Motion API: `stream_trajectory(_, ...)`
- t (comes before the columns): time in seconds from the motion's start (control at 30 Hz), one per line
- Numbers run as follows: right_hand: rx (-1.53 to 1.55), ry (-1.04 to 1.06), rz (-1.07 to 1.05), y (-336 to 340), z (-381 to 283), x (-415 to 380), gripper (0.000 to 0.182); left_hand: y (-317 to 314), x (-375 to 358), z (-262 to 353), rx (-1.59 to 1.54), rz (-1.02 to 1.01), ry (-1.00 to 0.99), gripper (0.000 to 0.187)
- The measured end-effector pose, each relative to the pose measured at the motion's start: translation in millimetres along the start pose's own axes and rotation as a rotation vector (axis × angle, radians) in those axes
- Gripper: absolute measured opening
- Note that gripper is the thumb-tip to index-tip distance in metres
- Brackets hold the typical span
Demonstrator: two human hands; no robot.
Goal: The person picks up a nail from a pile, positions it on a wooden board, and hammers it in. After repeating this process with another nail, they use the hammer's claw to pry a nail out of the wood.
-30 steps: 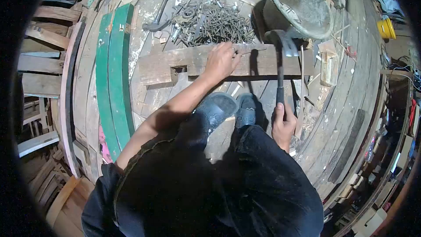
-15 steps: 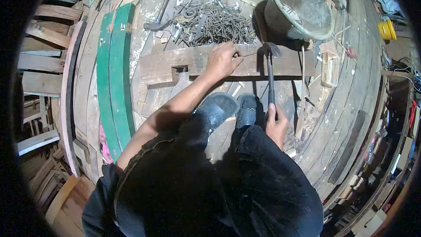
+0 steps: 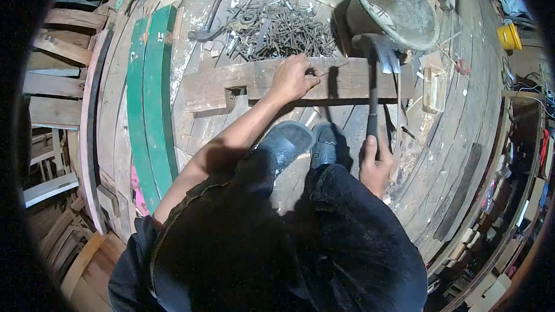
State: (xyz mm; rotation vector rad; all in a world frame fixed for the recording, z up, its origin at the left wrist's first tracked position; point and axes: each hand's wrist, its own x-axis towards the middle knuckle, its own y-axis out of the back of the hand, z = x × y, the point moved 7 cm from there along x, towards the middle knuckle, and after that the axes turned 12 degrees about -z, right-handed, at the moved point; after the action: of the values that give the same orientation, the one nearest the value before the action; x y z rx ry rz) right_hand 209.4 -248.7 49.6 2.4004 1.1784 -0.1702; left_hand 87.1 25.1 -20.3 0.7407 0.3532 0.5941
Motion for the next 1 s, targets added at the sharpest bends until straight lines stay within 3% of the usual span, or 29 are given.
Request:
stream_trajectory(0.07, -0.25, -0.139, 0.009, -7.1, 8.3, -2.8, 0.037, 0.7, -0.4, 0.5, -0.017, -0.002, 0.018, 0.019)
stream_trajectory(0.13, -0.316, -0.034, 0.011, -21.2, 11.8, -4.3, 0.037, -2.3, 2.1, -3.1, -0.015, 0.004, 0.029, 0.018)
stream_trajectory(0.2, -0.193, -0.169, -0.036, -18.5, 38.1, -1.3, 0.038, -3.1, 4.5, -5.3, -0.007, 0.01, 0.042, 0.018)
stream_trajectory(0.43, 0.094, 0.079, 0.088, 3.2, 4.0, 3.3, 0.027, -0.2, 0.4, -0.6, -0.042, 0.027, -0.003, 0.018)
stream_trajectory(0.53, -0.033, 0.2, 0.141, 4.9, -13.4, 3.6, 0.029, 0.1, 1.8, -1.0, -0.004, 0.029, 0.002, 0.018)
stream_trajectory(0.57, -0.208, 0.247, 0.132, 4.1, -26.8, 1.7, 0.031, 0.7, 1.3, -1.1, 0.0, 0.028, 0.001, 0.018)
stream_trajectory(0.67, -0.392, 0.239, 0.16, -10.6, -22.4, 3.3, 0.032, -0.8, 1.0, -0.6, -0.044, 0.008, 0.013, 0.018)
stream_trajectory(0.7, -0.28, 0.017, 0.005, -17.6, 1.5, 13.2, 0.032, -1.9, 0.9, -1.5, -0.017, 0.021, 0.001, 0.017)
stream_trajectory(0.73, -0.423, -0.132, -0.066, -18.9, 8.3, 12.0, 0.034, -2.3, 1.7, -2.5, 0.011, 0.037, -0.01, 0.017)
stream_trajectory(0.9, -0.362, 0.04, 0.036, -21.5, 17.9, 10.9, 0.035, -5.6, -0.9, -6.3, -0.021, 0.029, 0.007, 0.017)
stream_trajectory(1.0, -0.173, -0.042, 0.011, -16.4, 31.9, 7.0, 0.032, -2.6, -1.0, -3.2, -0.045, 0.036, -0.007, 0.014)
